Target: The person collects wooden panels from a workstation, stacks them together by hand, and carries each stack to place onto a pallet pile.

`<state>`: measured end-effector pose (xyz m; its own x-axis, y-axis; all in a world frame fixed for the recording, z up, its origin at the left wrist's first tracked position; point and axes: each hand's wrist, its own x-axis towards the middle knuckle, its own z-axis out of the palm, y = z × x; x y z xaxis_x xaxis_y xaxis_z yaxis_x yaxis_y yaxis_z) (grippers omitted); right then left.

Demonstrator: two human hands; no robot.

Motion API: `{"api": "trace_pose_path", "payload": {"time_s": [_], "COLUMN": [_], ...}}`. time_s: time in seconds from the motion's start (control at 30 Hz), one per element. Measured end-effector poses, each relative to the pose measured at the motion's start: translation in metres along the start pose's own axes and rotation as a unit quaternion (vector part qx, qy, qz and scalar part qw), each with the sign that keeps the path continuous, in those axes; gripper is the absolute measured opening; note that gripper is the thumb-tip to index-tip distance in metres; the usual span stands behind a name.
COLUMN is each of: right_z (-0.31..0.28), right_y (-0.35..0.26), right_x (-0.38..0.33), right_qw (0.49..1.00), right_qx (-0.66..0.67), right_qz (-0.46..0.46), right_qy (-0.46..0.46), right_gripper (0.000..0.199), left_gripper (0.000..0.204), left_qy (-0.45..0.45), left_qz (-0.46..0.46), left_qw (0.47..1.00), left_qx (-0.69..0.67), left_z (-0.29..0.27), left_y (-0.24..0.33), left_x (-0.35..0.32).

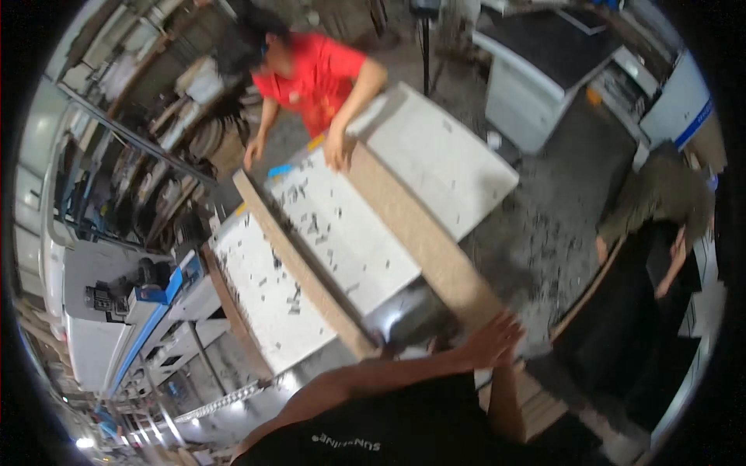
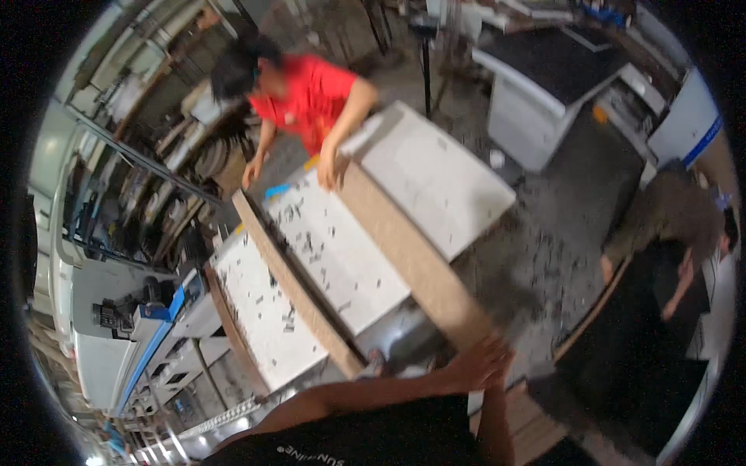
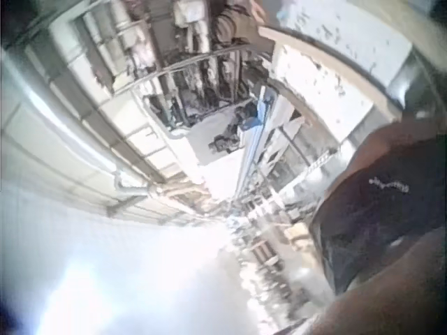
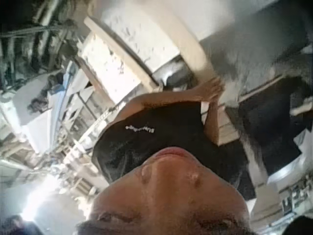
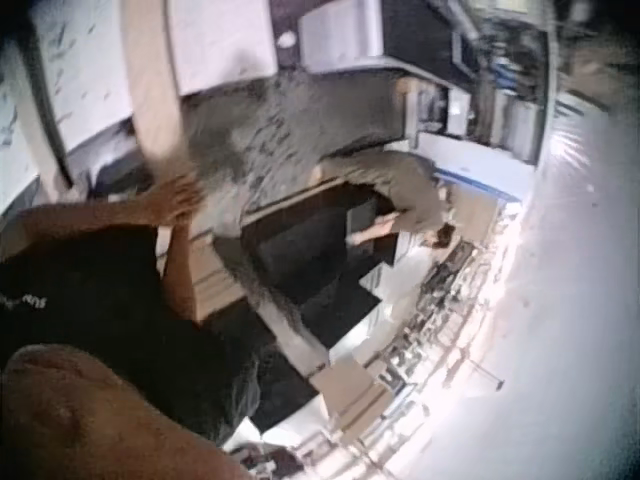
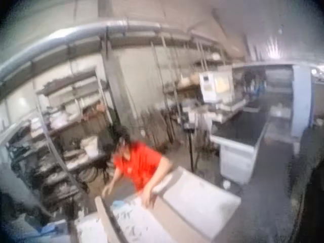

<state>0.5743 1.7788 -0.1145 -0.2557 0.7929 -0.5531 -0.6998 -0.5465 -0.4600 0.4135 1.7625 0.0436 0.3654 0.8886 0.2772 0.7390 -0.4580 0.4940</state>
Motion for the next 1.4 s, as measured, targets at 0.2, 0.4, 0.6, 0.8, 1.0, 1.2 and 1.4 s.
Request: {"api": "trace_pose_path", "payload": {"time_s": [0.2, 0.4, 0.6, 0.8, 1.0, 1.2, 1.4], "right_z": [-0.008, -0.025, -0.037, 0.02, -0.009, -0.11, -0.105], "right_y": [-0.013, -0.015, -0.018, -0.02, -0.025, -0.094, -0.169], "right_x": [0.017, 0.02, 0.034, 0.022, 0.027, 0.006, 0.0], "right_qw": [0.955, 0.959, 0.965, 0.957, 0.963, 0.928, 0.937], "right_qx": [0.178, 0.123, -0.02, -0.075, 0.063, -0.329, -0.133], "right_qz": [0.236, 0.25, 0.239, 0.229, 0.239, 0.094, 0.103], "right_qy": [0.0, 0.052, 0.11, 0.16, 0.105, 0.148, 0.305], "right_gripper": [0.11, 0.108, 0.101, 0.104, 0.096, 0.103, 0.093], "left_gripper": [0.093, 0.127, 0.147, 0.146, 0.132, 0.124, 0.128], "left_qy": [0.029, -0.17, -0.257, -0.349, -0.377, -0.367, -0.352], "left_qz": [-0.051, -0.157, -0.154, -0.067, -0.034, -0.003, -0.02], "left_qw": [0.997, 0.957, 0.88, 0.857, 0.859, 0.871, 0.905], "left_qx": [-0.053, 0.176, 0.369, 0.374, 0.345, 0.326, 0.236], "left_z": [-0.098, -0.239, -0.305, -0.331, -0.325, -0.287, -0.244], "left_y": [-0.149, -0.334, -0.497, -0.588, -0.599, -0.55, -0.506], "left_x": [-0.038, -0.046, -0.03, -0.017, -0.014, 0.002, 0.021]}}
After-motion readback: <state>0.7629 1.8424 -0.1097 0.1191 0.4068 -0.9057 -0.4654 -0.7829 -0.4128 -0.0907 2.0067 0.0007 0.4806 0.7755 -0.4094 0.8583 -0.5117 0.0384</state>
